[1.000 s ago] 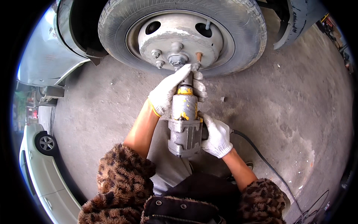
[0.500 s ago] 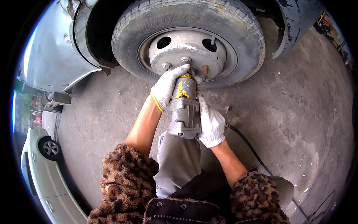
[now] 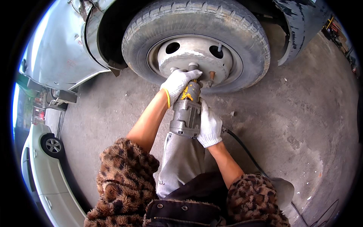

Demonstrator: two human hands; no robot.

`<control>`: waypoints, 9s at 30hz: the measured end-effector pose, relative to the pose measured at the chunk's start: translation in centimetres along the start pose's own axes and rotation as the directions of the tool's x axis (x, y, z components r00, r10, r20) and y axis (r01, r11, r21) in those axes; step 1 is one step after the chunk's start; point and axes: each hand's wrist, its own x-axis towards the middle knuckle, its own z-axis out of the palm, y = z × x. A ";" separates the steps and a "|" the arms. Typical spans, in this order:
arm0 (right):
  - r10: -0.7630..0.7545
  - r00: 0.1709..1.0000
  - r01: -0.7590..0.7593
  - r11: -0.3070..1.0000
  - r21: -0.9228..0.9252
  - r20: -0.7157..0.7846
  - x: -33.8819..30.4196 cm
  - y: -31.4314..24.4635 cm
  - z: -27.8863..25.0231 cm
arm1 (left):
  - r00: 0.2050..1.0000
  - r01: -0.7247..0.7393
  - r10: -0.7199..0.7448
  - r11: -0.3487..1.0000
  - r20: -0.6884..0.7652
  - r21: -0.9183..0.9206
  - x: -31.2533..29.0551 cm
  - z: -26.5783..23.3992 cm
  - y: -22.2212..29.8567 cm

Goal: The person uses a pneumatic impact wrench to loosen and remove the lug nuts from a car wheel. The person kneels beside the wheel, operates the tool on each nut, and places the removed nuts on the floor.

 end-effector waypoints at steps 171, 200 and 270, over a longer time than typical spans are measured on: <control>0.215 0.802 0.050 0.905 -0.422 0.557 -1.1 4.7 -8.2 | 0.971 0.068 0.081 0.807 0.225 -0.587 8.5 3.0 -13.7; 0.027 0.817 0.199 0.924 -0.326 0.576 1.7 5.2 -9.8 | 0.998 0.024 -0.028 0.997 -0.056 -0.069 13.6 4.9 -15.7; -0.057 0.857 0.356 0.784 -0.508 0.513 -0.7 6.6 -4.5 | 0.994 -0.090 0.105 0.853 0.000 0.515 11.8 2.3 -14.2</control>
